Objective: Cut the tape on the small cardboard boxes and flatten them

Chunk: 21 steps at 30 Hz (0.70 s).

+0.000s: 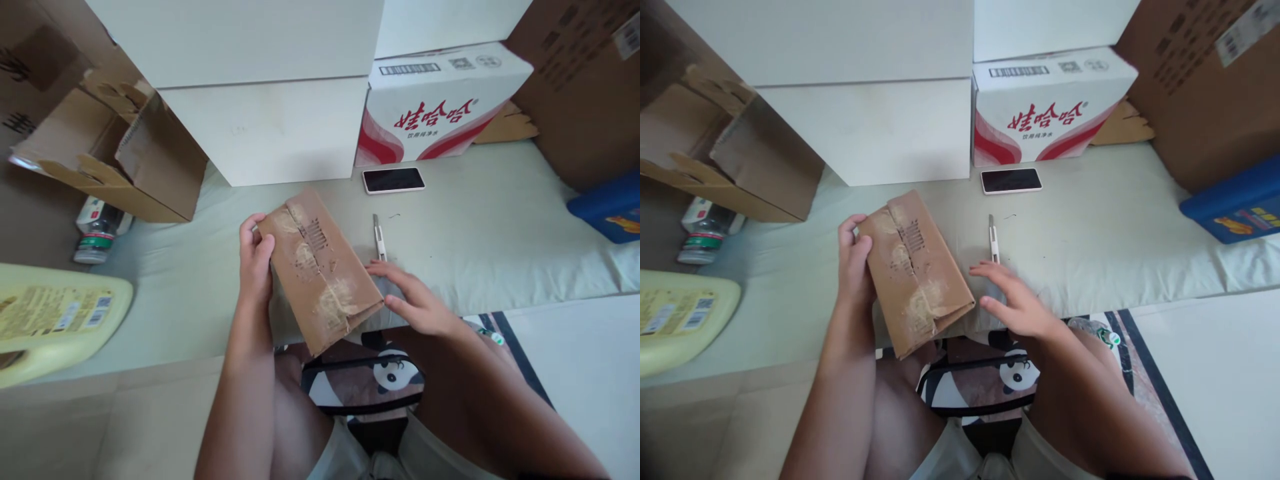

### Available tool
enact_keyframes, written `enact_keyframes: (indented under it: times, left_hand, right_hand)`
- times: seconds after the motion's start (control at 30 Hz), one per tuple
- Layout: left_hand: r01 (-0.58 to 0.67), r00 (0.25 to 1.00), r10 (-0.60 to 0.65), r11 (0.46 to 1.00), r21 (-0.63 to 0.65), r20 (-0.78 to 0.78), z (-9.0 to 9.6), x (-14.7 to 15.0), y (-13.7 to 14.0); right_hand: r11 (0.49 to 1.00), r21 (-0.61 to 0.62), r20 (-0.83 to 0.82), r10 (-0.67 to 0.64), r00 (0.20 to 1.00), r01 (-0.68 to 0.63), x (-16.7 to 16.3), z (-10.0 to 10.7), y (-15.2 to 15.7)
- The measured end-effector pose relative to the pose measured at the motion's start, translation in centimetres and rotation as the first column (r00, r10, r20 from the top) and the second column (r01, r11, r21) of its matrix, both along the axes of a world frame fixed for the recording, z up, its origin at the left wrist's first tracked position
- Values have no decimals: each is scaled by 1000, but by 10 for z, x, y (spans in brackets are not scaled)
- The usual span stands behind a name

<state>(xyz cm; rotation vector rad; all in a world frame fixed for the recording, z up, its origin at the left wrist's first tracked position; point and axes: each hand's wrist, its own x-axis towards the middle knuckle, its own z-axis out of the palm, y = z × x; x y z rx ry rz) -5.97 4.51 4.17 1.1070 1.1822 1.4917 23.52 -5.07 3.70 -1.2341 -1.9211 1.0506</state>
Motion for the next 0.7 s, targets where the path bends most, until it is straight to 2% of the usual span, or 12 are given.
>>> enact_keyframes:
  times: [0.1,0.17,0.23,0.4,0.5,0.63,0.7]
  left_hand:
    - [40,999,-40,999,3,8,1,2,0]
    - [54,998,-54,998,7,6,2,3,0]
    - [56,998,-56,998,13,14,1,5,0]
    - [38,996,-39,999,16,76,5,8,-2]
    - [31,993,-30,1000,0,112,8,0,1]
    - [-120,971,126,992,-42,201,8,-26,10]
    - [-147,965,151,989,-33,214,5,-36,11]
  right_hand:
    - [996,68,-180,63,982,-52,-13,1,-7]
    - [992,124,-220,43,975,-16,-25,2,-11]
    - [991,131,-235,34,972,-3,-36,1,-16]
    - [999,42,-372,34,928,-20,-49,-5,-20]
    - [999,-39,-444,9,896,-29,-47,-12,-17]
    - [987,-161,-420,-61,905,-8,-45,-18,-14]
    - [974,-221,-409,-51,911,-44,-46,-19,-13]
